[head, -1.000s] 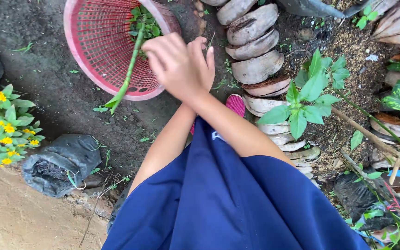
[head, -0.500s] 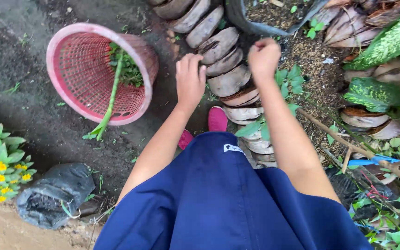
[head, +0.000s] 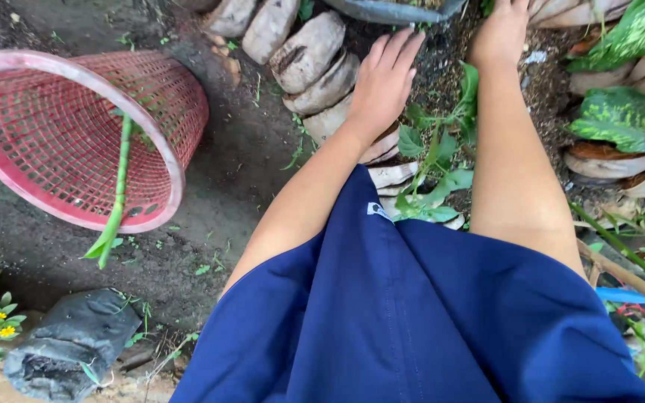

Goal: Picking weeds and cleaning up plant pots in a garden.

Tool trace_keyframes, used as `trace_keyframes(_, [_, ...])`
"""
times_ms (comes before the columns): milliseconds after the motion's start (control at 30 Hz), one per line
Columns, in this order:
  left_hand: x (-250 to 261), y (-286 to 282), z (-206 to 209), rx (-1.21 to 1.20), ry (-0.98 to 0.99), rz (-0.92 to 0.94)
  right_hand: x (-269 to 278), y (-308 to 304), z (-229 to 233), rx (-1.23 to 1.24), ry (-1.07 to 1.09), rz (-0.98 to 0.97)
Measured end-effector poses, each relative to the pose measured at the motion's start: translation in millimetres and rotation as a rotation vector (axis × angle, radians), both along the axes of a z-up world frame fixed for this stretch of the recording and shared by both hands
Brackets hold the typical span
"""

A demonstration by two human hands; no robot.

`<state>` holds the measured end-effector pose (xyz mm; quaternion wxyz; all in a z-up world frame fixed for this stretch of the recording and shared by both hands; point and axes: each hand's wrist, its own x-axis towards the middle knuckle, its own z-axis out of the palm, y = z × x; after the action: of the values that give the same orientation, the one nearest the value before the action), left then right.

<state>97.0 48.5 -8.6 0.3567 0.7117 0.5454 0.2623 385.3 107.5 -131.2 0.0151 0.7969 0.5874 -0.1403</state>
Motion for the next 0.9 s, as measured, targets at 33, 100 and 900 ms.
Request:
trace_keyframes(33, [3.4, -5.9, -0.4, -0.011, -0.001, -0.003, -16.6, -3.8, 19.2, -0.011, -0.001, -0.003])
trace_keyframes(100, [9.7, -3.7, 1.3, 0.015, 0.005, 0.027, -50.6, 7.1, 62.6, -0.078, 0.079, -0.069])
trace_keyframes(900, [33.7, 14.3, -30.6, 0.074, 0.033, -0.154, -41.7, 8.9, 46.4, 0.591, 0.146, -0.008])
